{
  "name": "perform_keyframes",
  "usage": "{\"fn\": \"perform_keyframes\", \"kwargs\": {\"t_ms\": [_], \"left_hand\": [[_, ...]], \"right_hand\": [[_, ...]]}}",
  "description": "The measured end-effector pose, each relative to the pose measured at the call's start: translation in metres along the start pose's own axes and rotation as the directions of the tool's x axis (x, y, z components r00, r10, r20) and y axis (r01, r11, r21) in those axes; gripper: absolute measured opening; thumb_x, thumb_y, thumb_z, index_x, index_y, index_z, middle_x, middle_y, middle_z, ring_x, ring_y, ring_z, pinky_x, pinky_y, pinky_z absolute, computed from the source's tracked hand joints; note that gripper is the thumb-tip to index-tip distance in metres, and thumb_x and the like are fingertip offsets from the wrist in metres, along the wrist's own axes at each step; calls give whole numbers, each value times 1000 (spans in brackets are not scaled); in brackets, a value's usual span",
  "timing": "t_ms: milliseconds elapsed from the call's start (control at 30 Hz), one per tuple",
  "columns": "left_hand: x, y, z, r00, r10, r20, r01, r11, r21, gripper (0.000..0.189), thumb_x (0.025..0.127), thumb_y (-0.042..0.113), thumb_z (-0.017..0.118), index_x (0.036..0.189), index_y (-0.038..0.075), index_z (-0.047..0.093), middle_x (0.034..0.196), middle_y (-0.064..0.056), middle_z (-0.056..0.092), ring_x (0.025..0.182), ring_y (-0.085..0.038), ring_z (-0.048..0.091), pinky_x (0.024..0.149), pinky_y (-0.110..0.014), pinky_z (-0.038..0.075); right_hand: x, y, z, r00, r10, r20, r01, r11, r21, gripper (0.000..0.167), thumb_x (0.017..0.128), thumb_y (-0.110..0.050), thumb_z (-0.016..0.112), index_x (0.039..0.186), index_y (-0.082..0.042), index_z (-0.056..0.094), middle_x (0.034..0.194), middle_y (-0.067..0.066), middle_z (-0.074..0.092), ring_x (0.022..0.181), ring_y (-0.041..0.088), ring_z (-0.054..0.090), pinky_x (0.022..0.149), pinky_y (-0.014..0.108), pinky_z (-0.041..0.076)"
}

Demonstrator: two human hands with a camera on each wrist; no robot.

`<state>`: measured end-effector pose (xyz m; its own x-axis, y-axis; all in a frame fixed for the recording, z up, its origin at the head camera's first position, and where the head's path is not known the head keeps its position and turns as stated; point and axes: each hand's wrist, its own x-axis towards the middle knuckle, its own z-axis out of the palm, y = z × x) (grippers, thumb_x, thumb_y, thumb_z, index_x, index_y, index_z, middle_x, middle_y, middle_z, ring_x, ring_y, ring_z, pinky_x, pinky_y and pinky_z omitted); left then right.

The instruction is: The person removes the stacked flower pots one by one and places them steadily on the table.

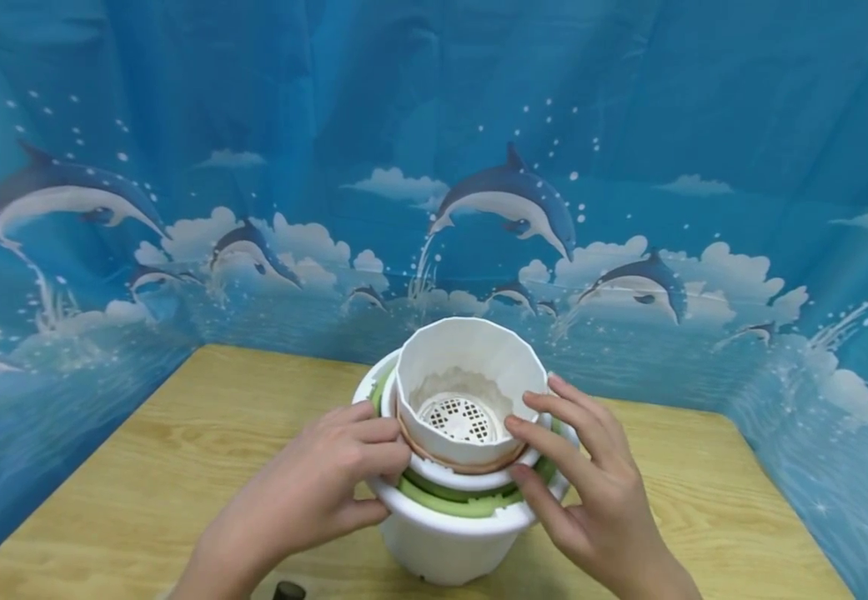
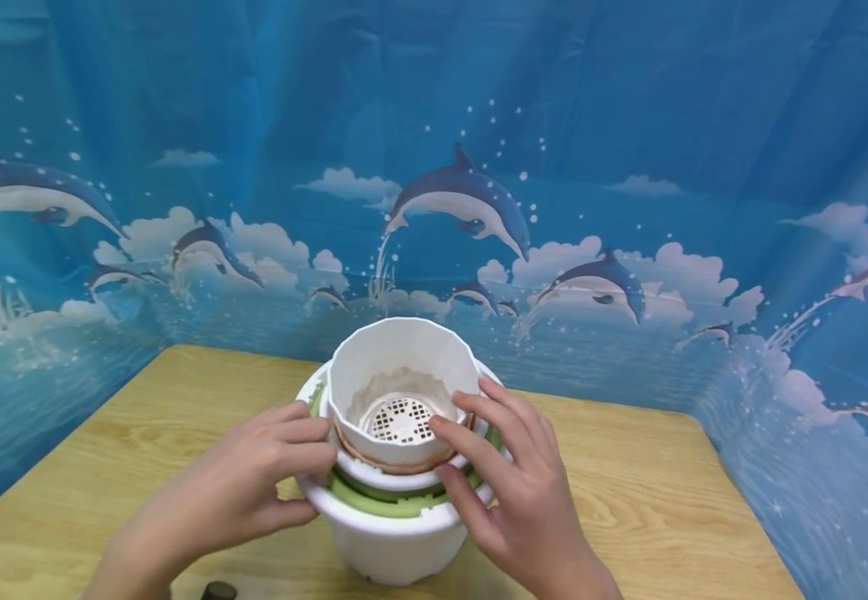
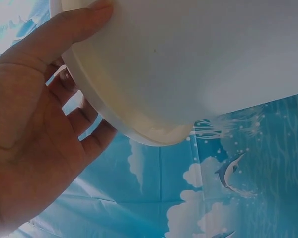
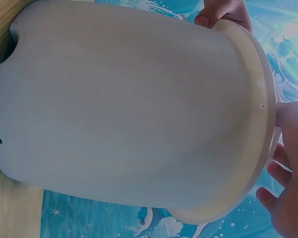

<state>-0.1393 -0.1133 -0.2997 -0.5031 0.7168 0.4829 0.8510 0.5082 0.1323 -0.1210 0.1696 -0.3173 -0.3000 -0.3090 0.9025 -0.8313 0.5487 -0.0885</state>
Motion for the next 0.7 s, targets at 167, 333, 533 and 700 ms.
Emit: {"fn": "perform_keyframes", "kwargs": {"t_ms": [167, 333, 533, 700], "left_hand": [[0, -1, -1, 1000, -1, 3, 1, 1000, -12, 37, 70, 24, 88, 78, 29, 53, 83, 21, 48, 82, -6, 43, 74, -28, 42], [0, 1, -2, 1000, -7, 8, 7, 1000, -6, 36, 70, 25, 88, 78, 30, 53, 83, 21, 48, 82, -6, 42, 73, -27, 41], [0, 1, -3, 1000, -24, 16, 25, 1000, -6, 35, 71, 25, 88, 79, 30, 54, 84, 21, 48, 82, -5, 42, 73, -27, 41], [0, 1, -2, 999, -30, 21, 30, 1000, -5, 35, 71, 27, 88, 79, 31, 54, 85, 22, 48, 82, -5, 42, 73, -27, 41]], "right_hand": [[0, 0, 0, 1000, -15, -12, 15, 1000, -4, 31, 99, -34, 61, 112, -7, 71, 119, 18, 62, 132, 35, 50, 116, 35, 33], [2, -2, 4, 999, -30, -27, 30, 999, 19, 33, 100, -29, 60, 115, -1, 69, 114, 21, 60, 128, 35, 53, 114, 32, 37], [3, -6, 9, 998, -25, -57, 25, 1000, -6, 32, 101, -28, 58, 112, -1, 71, 109, 21, 59, 125, 33, 53, 113, 32, 38], [1, -7, 13, 995, -34, -91, 30, 998, -46, 29, 102, -28, 56, 99, -3, 71, 105, 22, 58, 123, 33, 53, 113, 31, 37]]}}
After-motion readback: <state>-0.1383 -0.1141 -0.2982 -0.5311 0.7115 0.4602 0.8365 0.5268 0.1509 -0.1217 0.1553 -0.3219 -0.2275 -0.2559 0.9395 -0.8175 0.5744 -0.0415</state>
